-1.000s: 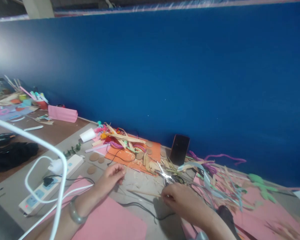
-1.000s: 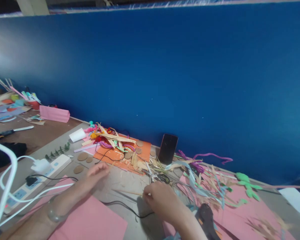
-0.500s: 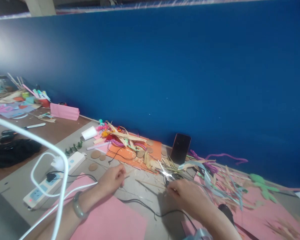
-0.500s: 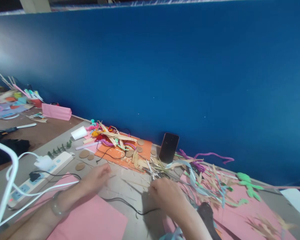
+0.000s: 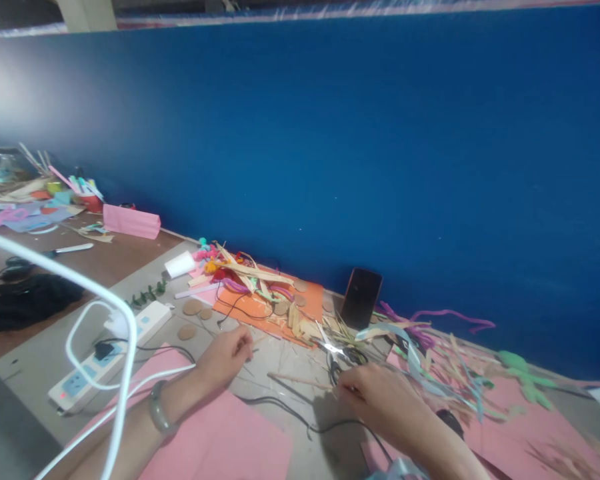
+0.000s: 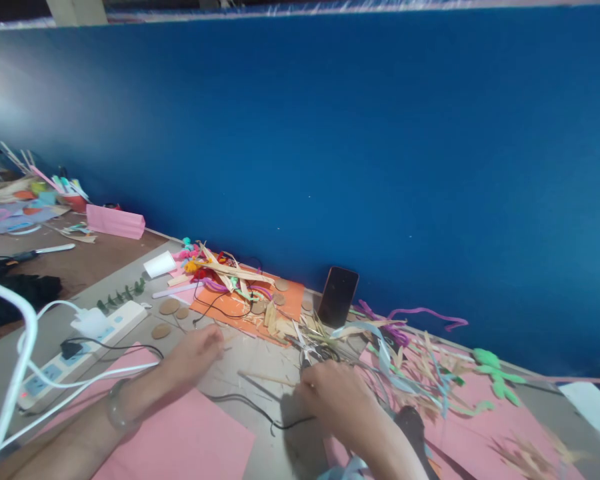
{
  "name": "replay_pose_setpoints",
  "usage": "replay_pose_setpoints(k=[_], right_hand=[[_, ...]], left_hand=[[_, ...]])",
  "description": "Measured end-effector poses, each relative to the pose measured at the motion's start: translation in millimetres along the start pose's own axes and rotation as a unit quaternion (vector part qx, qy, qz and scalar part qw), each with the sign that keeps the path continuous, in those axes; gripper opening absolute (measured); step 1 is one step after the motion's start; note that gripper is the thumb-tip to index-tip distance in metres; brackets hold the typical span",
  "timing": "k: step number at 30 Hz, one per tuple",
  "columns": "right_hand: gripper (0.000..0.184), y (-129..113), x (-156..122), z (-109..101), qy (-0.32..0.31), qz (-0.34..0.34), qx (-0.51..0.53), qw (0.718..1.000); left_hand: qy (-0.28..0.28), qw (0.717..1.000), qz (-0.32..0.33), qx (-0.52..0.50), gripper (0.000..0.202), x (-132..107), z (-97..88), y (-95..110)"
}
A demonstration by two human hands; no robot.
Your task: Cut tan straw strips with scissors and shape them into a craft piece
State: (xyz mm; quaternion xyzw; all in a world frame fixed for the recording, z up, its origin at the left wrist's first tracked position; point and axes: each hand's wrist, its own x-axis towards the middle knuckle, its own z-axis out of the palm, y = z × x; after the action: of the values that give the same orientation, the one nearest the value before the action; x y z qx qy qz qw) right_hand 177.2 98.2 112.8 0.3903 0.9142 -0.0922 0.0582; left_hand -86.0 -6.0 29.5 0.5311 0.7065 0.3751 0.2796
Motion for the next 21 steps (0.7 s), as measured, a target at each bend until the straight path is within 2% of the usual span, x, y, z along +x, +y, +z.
replay_pose_setpoints(k=[5,9,14,17,21], right_hand=[[0.036,7.4,-1.8,-6.9,0.001,0.045,-0.010,0.999],[0.034,15.8,-10.1,-15.7,-0.011,0.045,-0.014,0.999],[0.033,1.8,-2.3,-9.2,-0.020,0.062,-0.037,0.997],[0.032,-6.1,4.0,-6.2,-0.001,0.052,-0.031,0.998],[0.033,7.5,-6.2,-12.1,0.003,0.052,-0.027,0.998]], left_hand=[[-0.002,1.000,-0.003,-0.006,0.010,-2.7,-0.2,3.5],[-0.006,1.000,-0.004,-0.004,0.009,-2.7,0.6,2.1],[-0.029,0.999,-0.025,0.016,0.009,-1.2,2.5,-2.6],[-0.035,0.998,-0.022,0.048,0.009,-0.8,1.3,-1.9],[-0.014,0.997,-0.005,0.071,0.010,-0.9,-0.8,-1.7]])
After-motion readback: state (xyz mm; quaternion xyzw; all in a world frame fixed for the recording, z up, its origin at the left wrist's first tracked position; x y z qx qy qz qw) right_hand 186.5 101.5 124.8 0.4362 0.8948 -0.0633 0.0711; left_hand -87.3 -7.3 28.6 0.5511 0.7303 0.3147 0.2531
